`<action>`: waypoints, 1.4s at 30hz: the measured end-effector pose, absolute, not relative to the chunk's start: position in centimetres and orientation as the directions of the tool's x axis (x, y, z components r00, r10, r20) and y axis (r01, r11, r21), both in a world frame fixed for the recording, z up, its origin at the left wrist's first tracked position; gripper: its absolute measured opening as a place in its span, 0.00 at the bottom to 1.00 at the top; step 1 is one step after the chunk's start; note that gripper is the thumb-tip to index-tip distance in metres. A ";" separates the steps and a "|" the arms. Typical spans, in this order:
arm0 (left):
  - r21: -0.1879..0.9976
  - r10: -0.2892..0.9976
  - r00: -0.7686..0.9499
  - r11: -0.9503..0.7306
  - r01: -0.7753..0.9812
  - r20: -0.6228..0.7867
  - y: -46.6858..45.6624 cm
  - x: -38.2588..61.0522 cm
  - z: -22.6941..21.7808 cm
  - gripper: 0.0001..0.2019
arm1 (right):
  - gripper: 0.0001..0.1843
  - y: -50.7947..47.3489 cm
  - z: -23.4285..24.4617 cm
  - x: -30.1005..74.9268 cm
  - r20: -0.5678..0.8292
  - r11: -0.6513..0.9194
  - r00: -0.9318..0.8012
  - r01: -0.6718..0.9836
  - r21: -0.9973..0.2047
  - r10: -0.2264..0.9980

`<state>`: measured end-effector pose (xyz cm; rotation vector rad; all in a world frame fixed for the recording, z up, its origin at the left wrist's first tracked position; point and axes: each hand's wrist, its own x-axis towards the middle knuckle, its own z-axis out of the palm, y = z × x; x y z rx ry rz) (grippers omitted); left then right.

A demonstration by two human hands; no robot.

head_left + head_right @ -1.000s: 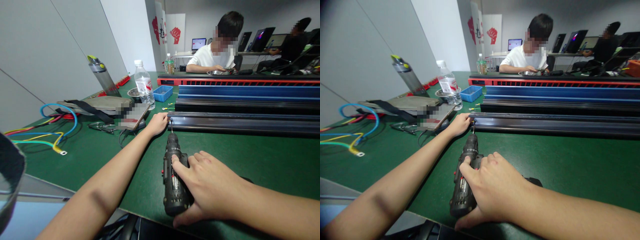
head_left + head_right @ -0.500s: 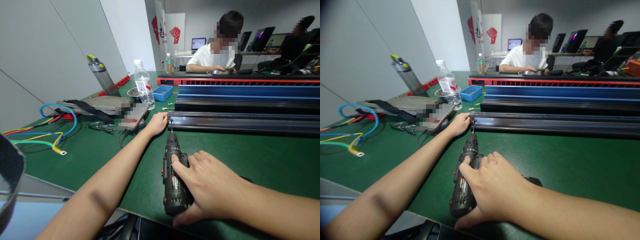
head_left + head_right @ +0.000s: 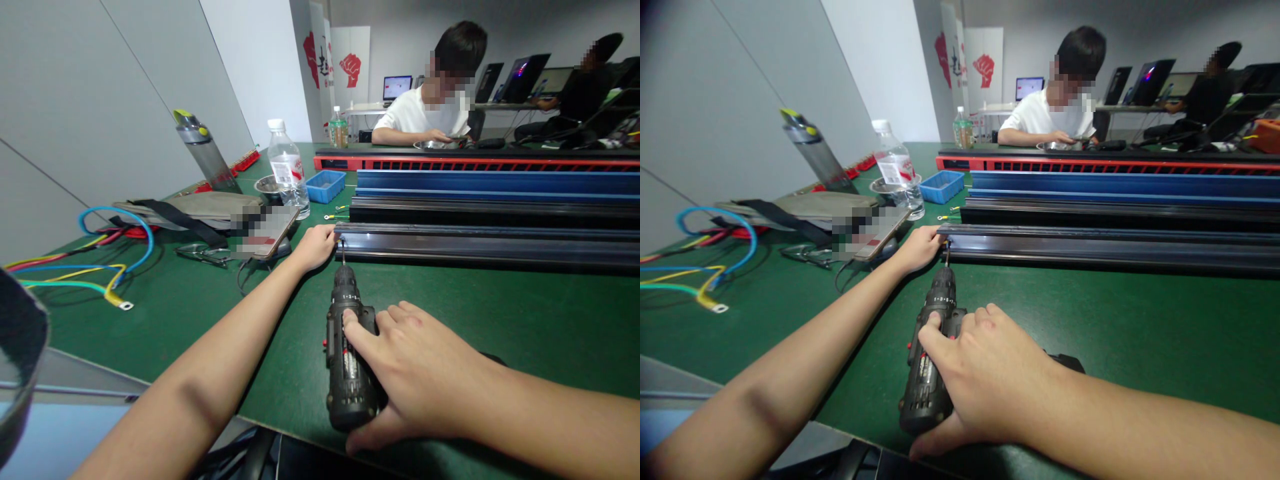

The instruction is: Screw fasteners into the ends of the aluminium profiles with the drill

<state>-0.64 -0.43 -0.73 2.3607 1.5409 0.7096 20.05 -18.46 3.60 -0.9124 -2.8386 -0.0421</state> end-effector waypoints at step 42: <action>0.311 0.929 0.261 -0.338 0.888 0.264 -1.7 0.0 -0.6 0.21 | 0.57 -18.5 3.9 19.9 0.138 0.812 -0.801 0.582 -0.049 0.582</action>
